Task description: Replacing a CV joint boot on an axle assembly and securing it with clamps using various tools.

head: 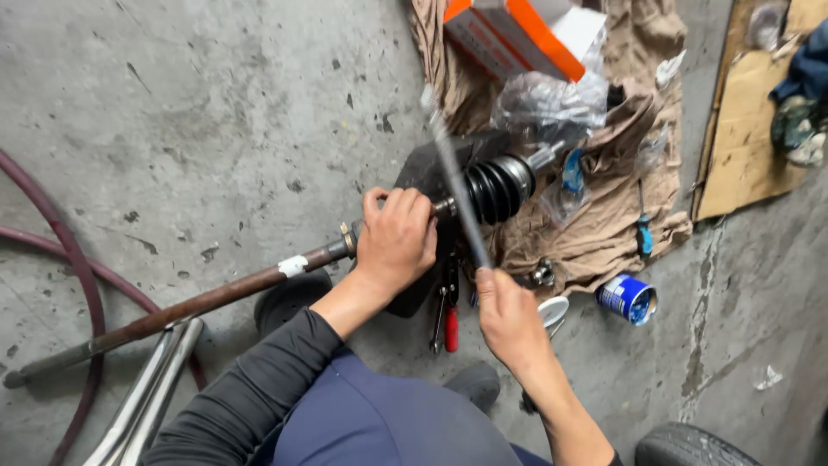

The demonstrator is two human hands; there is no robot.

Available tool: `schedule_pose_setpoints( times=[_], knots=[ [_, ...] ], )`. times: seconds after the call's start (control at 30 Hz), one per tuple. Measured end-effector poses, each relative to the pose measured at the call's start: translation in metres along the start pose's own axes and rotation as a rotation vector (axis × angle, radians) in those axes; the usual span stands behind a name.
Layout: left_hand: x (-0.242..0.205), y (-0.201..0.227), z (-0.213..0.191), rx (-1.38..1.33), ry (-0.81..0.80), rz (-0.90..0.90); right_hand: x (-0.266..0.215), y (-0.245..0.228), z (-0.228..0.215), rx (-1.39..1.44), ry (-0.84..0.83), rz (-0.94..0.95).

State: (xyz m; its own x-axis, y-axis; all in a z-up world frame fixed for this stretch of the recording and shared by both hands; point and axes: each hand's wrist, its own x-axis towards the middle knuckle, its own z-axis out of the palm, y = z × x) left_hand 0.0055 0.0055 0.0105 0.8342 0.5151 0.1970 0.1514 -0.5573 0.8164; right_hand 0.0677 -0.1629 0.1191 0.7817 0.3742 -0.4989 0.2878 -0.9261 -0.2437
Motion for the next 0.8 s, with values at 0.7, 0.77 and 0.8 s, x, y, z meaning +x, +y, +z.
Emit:
schedule_pose_setpoints(
  times=[0.7,0.77,0.8],
  knots=[
    [-0.005,0.000,0.006,0.036,0.017,0.069,0.016,0.029,0.031,0.170,-0.024,0.047],
    [-0.002,-0.003,0.008,0.024,0.012,0.075,0.013,0.033,0.037,0.190,0.036,-0.052],
    [-0.003,-0.005,0.008,0.011,0.006,0.075,0.009,0.036,0.042,0.209,0.091,-0.148]
  ],
)
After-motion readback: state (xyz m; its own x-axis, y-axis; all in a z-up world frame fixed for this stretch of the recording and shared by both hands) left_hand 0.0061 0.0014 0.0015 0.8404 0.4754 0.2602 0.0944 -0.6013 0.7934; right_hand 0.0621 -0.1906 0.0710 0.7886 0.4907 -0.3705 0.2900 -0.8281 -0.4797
